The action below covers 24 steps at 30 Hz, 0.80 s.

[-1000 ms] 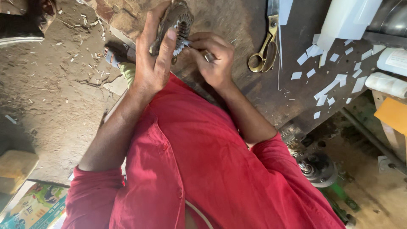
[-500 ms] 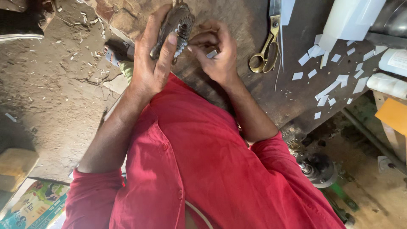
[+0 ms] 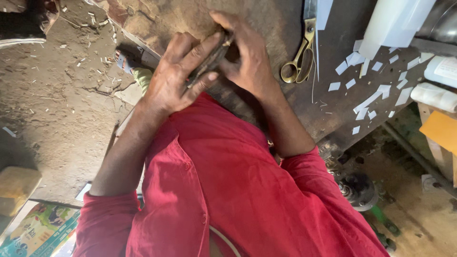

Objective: The person inserts small white plastic pieces into the slots of a circular metal stator core, then cuts a white plastic strip into smaller pieces using scissors and continues inserting them into the stator. The person handles the stator core and plastic pieces by hand throughout.

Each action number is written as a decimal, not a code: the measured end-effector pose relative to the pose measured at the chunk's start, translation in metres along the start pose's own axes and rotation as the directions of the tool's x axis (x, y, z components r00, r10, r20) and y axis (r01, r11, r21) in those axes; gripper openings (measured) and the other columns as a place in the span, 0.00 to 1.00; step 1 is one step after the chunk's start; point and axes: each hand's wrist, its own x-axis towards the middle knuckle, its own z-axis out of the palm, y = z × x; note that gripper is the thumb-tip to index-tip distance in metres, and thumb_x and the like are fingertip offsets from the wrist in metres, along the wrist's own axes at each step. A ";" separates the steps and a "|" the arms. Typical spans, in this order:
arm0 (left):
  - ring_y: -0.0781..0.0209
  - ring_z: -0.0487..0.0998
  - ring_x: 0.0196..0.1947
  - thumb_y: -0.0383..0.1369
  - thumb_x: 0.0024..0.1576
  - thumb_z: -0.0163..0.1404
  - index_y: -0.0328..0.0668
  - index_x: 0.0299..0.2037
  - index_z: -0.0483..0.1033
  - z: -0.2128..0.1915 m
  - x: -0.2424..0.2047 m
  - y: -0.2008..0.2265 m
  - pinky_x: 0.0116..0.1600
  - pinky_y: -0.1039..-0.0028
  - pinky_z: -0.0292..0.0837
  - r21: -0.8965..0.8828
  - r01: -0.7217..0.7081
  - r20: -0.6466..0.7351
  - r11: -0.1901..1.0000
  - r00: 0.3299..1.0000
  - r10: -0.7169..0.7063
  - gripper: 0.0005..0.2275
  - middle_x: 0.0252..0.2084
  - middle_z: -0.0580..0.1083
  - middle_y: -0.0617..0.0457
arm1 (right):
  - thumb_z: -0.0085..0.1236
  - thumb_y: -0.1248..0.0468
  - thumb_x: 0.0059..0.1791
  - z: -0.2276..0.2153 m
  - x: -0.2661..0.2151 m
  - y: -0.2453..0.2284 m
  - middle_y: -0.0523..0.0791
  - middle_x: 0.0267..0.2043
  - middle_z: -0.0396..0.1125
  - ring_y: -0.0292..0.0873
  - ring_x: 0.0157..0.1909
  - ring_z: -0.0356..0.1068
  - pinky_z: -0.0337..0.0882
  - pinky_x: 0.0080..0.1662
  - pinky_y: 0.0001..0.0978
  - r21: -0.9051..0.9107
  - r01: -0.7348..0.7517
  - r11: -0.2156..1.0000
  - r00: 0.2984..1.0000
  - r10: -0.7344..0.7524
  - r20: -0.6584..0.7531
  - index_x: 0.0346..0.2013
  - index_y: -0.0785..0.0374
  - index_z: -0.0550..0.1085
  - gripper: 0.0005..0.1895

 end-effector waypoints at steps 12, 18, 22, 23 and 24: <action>0.45 0.79 0.46 0.27 0.50 0.64 0.30 0.70 0.62 0.029 -0.016 -0.021 0.56 0.59 0.77 0.139 -0.084 -0.359 0.987 0.924 0.129 0.36 0.47 0.76 0.42 | 0.61 0.65 0.55 0.021 -0.024 -0.009 0.55 0.52 0.73 0.52 0.54 0.77 0.77 0.57 0.40 0.005 -0.248 0.969 0.962 0.247 -0.113 0.54 0.72 0.72 0.17; 0.45 0.80 0.46 0.29 0.47 0.62 0.31 0.69 0.63 0.029 -0.017 -0.022 0.56 0.59 0.75 0.182 -0.091 -0.350 0.979 0.925 0.151 0.36 0.44 0.77 0.43 | 0.63 0.64 0.55 0.021 -0.024 -0.009 0.54 0.52 0.73 0.52 0.52 0.77 0.77 0.55 0.40 -0.076 -0.233 0.969 0.967 0.223 -0.126 0.54 0.72 0.71 0.17; 0.48 0.79 0.46 0.26 0.50 0.60 0.29 0.69 0.64 0.029 -0.011 -0.021 0.56 0.61 0.75 0.178 -0.092 -0.334 0.980 0.931 0.148 0.34 0.43 0.77 0.45 | 0.63 0.65 0.55 0.021 -0.022 -0.012 0.54 0.52 0.73 0.51 0.52 0.77 0.77 0.54 0.40 -0.065 -0.253 0.965 0.962 0.244 -0.120 0.54 0.71 0.71 0.17; 0.48 0.79 0.45 0.26 0.49 0.60 0.28 0.69 0.64 0.028 -0.010 -0.020 0.56 0.61 0.75 0.171 -0.079 -0.330 0.982 0.935 0.133 0.34 0.42 0.77 0.45 | 0.63 0.65 0.55 0.021 -0.021 -0.013 0.54 0.52 0.73 0.51 0.52 0.77 0.78 0.54 0.40 -0.063 -0.254 0.965 0.962 0.245 -0.119 0.54 0.70 0.71 0.16; 0.47 0.79 0.45 0.26 0.48 0.60 0.28 0.69 0.64 0.027 -0.009 -0.017 0.55 0.60 0.75 0.164 -0.066 -0.326 0.984 0.938 0.118 0.34 0.41 0.76 0.45 | 0.63 0.65 0.55 0.020 -0.020 -0.014 0.54 0.52 0.73 0.51 0.52 0.77 0.78 0.54 0.39 -0.058 -0.254 0.965 0.962 0.246 -0.114 0.54 0.70 0.71 0.16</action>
